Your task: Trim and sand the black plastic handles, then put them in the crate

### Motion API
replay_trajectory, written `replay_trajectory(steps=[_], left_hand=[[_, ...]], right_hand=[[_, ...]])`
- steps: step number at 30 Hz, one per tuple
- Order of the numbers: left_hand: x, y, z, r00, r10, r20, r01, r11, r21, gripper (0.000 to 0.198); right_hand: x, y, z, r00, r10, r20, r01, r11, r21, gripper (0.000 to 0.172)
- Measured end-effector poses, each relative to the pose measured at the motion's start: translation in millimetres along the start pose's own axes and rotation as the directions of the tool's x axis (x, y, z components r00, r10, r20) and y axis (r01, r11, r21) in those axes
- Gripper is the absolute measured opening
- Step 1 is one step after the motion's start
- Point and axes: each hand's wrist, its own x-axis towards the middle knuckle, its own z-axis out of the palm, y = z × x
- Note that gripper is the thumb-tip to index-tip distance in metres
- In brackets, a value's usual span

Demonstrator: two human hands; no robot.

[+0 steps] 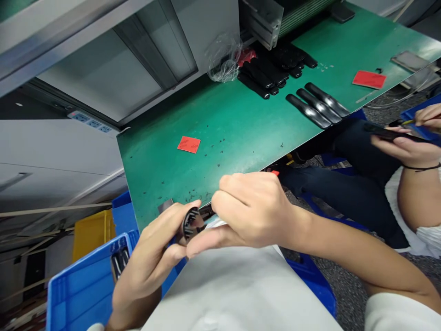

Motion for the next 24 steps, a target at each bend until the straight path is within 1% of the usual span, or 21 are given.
replay_trajectory(steps=[1,3,5,8,15,21,24], left_hand=[[0,-2,2.1,0.999,0.03,-0.018,-0.03,0.999,0.016,0.056],[0,-7,5.7,0.994,0.089,-0.064,-0.084,0.994,0.072,0.055],[0,-10,8.1,0.985,0.129,-0.118,-0.114,0.985,0.126,0.056],[0,-11,9.2,0.974,0.156,-0.166,-0.128,0.978,0.167,0.059],[0,-11,8.1,0.971,0.17,-0.167,-0.142,0.975,0.17,0.06],[-1,-13,9.4,0.978,0.14,-0.153,-0.115,0.98,0.161,0.057],[-2,-15,9.5,0.98,0.125,-0.156,-0.1,0.982,0.163,0.057]], right_hand=[[1,-2,0,0.999,0.034,0.016,-0.035,0.999,0.032,0.059],[2,-7,0,0.996,0.064,0.058,-0.068,0.995,0.077,0.06],[4,-13,1,0.994,0.057,0.096,-0.064,0.995,0.08,0.061],[5,-20,2,0.994,0.029,0.108,-0.033,0.999,0.031,0.059],[5,-20,4,0.993,0.026,0.118,-0.023,0.999,-0.03,0.059],[1,-17,7,0.996,-0.008,0.094,0.012,0.999,-0.036,0.06],[1,-16,8,0.998,-0.031,0.055,0.034,0.998,-0.055,0.06]])
